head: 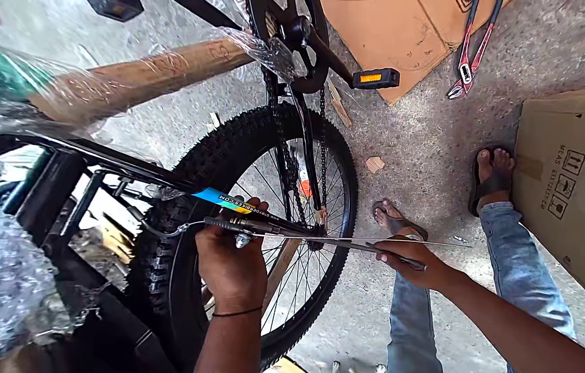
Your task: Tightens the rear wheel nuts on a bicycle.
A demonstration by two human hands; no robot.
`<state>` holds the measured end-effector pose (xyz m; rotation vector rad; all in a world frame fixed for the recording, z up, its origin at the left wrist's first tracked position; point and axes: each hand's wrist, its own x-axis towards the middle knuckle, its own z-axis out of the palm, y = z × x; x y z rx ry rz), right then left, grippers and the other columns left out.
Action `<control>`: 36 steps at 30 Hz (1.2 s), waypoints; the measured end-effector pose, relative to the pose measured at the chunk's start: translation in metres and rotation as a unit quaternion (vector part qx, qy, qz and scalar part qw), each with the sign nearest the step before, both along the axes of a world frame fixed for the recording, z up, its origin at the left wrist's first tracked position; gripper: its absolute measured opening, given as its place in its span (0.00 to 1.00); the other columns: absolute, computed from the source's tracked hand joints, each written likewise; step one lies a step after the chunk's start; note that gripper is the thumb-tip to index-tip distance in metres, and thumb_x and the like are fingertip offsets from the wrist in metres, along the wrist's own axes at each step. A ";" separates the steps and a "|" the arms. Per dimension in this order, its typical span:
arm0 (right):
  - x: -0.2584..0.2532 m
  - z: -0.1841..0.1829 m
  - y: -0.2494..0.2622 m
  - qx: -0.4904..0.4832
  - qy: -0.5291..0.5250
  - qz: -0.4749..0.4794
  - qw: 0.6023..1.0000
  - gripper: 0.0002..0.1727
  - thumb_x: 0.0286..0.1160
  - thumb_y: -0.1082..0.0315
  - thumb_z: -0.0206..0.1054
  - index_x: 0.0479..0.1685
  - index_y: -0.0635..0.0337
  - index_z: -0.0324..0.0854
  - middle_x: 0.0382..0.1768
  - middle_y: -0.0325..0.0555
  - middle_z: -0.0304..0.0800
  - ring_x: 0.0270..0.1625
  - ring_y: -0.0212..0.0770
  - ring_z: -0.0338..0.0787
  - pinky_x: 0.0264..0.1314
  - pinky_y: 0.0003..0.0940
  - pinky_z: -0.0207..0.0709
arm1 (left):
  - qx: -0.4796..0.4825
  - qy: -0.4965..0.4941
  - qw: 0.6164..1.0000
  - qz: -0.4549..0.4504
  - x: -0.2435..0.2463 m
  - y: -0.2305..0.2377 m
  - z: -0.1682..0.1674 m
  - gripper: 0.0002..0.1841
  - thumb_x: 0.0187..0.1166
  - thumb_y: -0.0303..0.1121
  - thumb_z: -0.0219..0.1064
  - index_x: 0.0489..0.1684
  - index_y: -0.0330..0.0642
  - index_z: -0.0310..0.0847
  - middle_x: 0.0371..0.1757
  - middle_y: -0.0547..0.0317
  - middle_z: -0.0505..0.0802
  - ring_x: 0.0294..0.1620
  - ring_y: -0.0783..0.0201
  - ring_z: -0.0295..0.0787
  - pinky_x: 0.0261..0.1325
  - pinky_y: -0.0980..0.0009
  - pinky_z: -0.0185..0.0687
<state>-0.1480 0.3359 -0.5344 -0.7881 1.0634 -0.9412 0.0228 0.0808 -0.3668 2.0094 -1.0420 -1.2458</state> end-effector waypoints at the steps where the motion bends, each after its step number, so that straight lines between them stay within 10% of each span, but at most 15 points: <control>1: -0.001 0.001 -0.001 0.009 -0.006 -0.004 1.000 0.17 0.88 0.55 0.62 0.68 0.44 0.88 0.50 0.31 0.94 0.55 0.29 0.90 0.65 0.35 0.85 | -0.001 0.010 1.000 -0.002 0.002 -0.001 0.000 0.26 0.90 0.42 0.30 0.61 0.45 0.77 0.60 0.52 0.93 0.64 0.53 0.90 0.66 0.52 0.85; 11: -0.008 0.023 0.006 -0.059 0.104 0.015 0.993 0.17 0.84 0.64 0.64 0.67 0.50 0.87 0.50 0.33 0.95 0.53 0.27 0.91 0.63 0.32 0.86 | -0.016 0.112 0.993 -0.029 0.017 0.009 0.001 0.27 0.85 0.39 0.28 0.63 0.44 0.75 0.72 0.49 0.86 0.76 0.50 0.81 0.76 0.49 0.76; 17: -0.056 0.101 -0.007 -0.042 0.257 0.063 0.963 0.17 0.86 0.61 0.59 0.66 0.47 0.87 0.48 0.37 0.96 0.48 0.35 0.94 0.53 0.39 0.89 | -0.033 0.195 0.978 -0.064 0.031 0.011 -0.006 0.21 0.73 0.37 0.53 0.62 0.43 0.79 0.73 0.48 0.85 0.75 0.50 0.81 0.76 0.50 0.77; 27: -0.115 0.225 -0.091 -0.018 0.366 0.165 0.916 0.14 0.85 0.67 0.59 0.57 0.55 0.89 0.36 0.47 0.95 0.35 0.48 0.94 0.32 0.43 0.84 | 0.012 0.274 0.962 0.014 0.031 0.005 -0.001 0.19 0.73 0.37 0.55 0.60 0.44 0.81 0.72 0.45 0.86 0.75 0.48 0.81 0.79 0.51 0.74; 32: -0.134 0.240 -0.127 -0.070 0.419 0.177 0.888 0.11 0.77 0.65 0.62 0.48 0.48 0.90 0.24 0.40 0.86 0.23 0.44 0.87 0.18 0.42 0.73 | 0.026 0.276 0.958 0.069 0.026 0.006 0.003 0.20 0.79 0.40 0.48 0.62 0.45 0.80 0.71 0.46 0.87 0.74 0.48 0.83 0.76 0.50 0.77; 36: -0.126 0.213 -0.104 -0.089 0.370 0.174 0.908 0.16 0.76 0.63 0.62 0.60 0.46 0.88 0.33 0.40 0.91 0.31 0.43 0.91 0.28 0.44 0.82 | 0.059 0.184 0.977 0.089 0.018 0.002 0.008 0.25 0.94 0.43 0.29 0.71 0.42 0.69 0.70 0.48 0.87 0.70 0.51 0.86 0.72 0.52 0.81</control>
